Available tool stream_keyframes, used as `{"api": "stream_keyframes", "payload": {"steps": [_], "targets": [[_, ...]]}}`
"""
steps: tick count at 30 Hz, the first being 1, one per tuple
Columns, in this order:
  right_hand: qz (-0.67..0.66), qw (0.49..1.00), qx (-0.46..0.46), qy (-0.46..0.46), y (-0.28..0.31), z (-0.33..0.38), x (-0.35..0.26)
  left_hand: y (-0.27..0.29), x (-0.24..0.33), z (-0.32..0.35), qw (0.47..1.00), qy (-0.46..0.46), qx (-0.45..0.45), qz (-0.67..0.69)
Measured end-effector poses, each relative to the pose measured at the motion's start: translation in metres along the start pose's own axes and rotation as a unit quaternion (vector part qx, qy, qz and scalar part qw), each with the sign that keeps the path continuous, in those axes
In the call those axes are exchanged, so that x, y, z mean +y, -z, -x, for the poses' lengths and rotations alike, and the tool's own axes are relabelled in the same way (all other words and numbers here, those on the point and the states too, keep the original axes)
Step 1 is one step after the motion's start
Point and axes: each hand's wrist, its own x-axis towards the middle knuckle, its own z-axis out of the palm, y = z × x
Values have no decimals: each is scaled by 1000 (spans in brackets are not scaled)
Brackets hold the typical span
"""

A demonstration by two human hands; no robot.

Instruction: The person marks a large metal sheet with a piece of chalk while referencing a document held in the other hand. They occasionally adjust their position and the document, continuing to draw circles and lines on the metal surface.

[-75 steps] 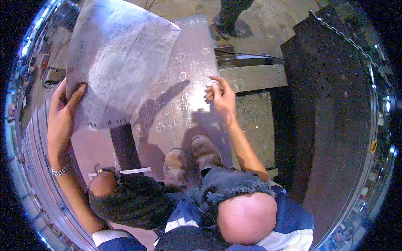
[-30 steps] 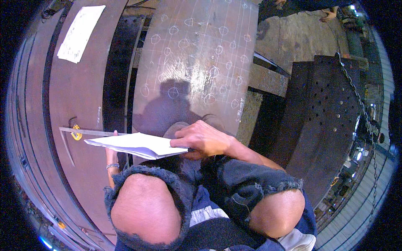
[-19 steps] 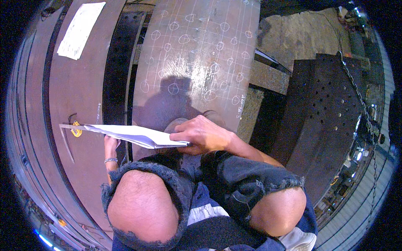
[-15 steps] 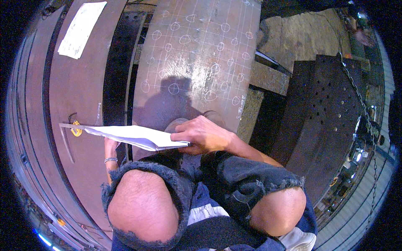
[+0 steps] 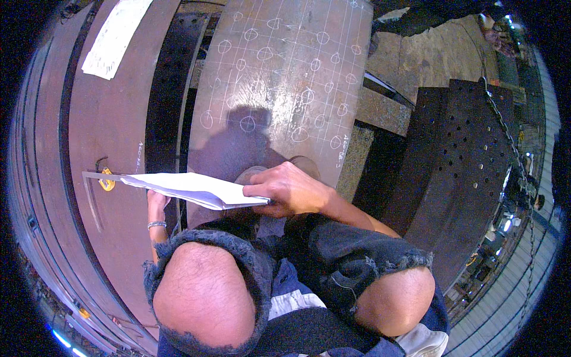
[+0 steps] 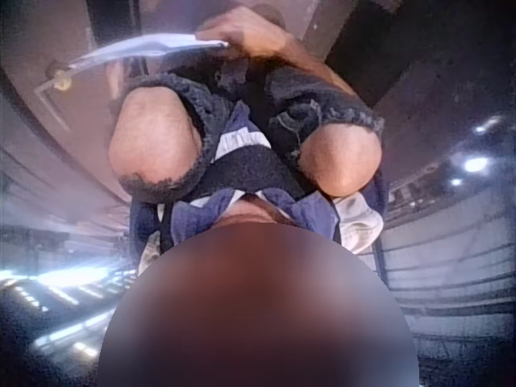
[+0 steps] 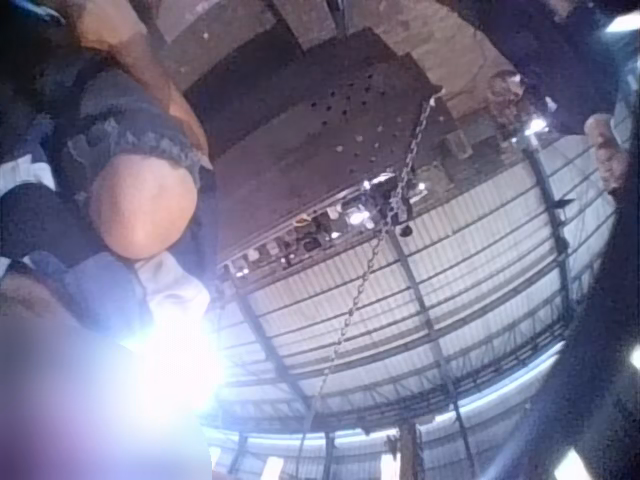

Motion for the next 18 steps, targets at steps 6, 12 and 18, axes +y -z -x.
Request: {"api": "stream_keyframes", "payload": {"steps": [6,12,18], "targets": [[9,999,-26,-15,2,1,0,-1,3,1,1000,-6,-9,7],[1,1000,-23,-9,2,1,2,0,-7,-11,999,-9,-16,49],[16,999,-21,-20,-1,3,4,-13,17,10,1000,10,-2,23]]}}
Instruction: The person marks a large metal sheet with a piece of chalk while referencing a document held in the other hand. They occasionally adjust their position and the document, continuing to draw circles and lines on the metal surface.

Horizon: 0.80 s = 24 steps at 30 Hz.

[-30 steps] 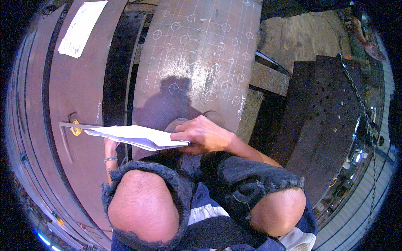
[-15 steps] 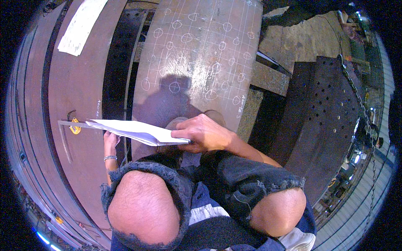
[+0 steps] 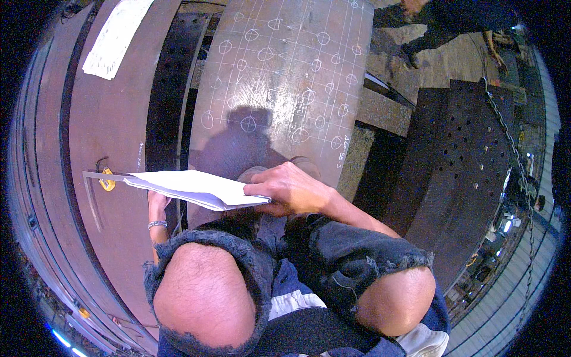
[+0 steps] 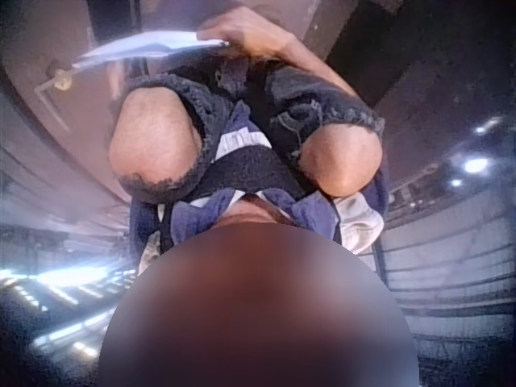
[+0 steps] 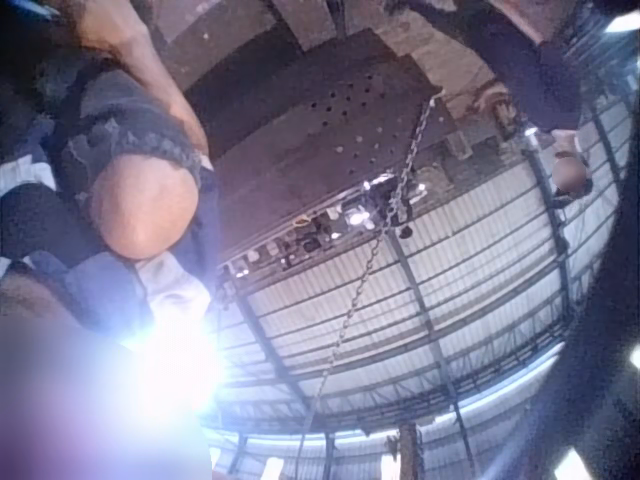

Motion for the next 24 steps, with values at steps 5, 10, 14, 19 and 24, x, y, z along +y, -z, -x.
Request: {"api": "stream_keyframes", "payload": {"steps": [5,10,14,19,24], "targets": [[-5,1000,7,5,0,-2,-2,17,-20,-21,1000,-4,-22,-6],[4,1000,-2,-20,-1,0,1,12,-16,-10,999,-30,-8,-8],[8,1000,-4,-26,2,-1,-1,-2,13,18,999,-4,10,-50],[21,1000,2,-19,-1,-1,1,6,10,15,998,9,-10,-57],[10,1000,7,-16,-1,-1,1,1,20,27,997,16,-12,-74]]}}
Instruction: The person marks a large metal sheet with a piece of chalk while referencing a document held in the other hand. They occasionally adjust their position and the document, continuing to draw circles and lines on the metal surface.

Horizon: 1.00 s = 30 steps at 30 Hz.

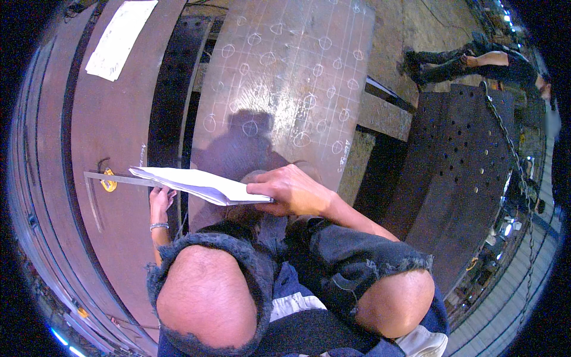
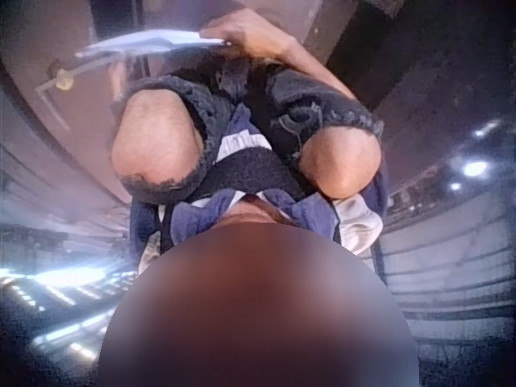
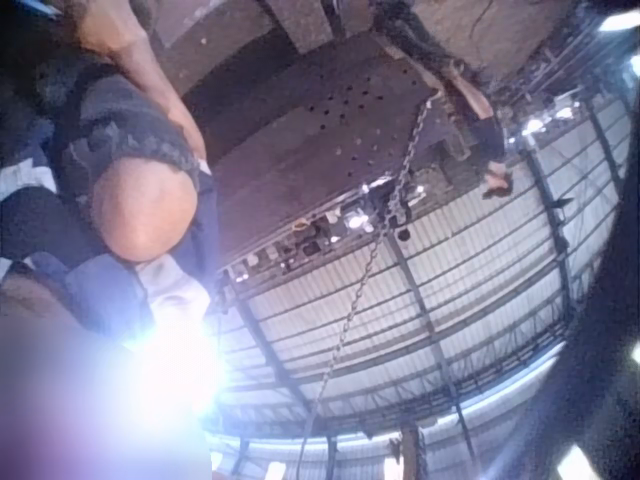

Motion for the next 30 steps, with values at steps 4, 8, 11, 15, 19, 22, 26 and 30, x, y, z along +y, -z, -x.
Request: {"api": "stream_keyframes", "payload": {"steps": [4,8,11,15,19,22,26,30], "targets": [[-6,1000,26,5,1,-1,-2,-2,0,-4,1000,5,4,5],[-16,999,25,-14,3,-4,-6,-2,3,0,1000,10,2,26],[-27,998,38,-33,6,-7,-9,-6,6,-1,1000,7,10,12],[-34,996,79,-33,-1,-6,-10,-2,-4,-1,999,6,11,42],[-29,997,63,-41,5,-5,-11,-7,3,2,1000,8,18,23],[-25,997,64,-43,2,-4,-10,-7,3,6,1000,14,20,7],[-28,996,72,-34,2,-2,-8,-11,9,12,999,1,26,41],[-19,996,67,-57,2,-4,-13,-13,8,10,999,-3,26,36]]}}
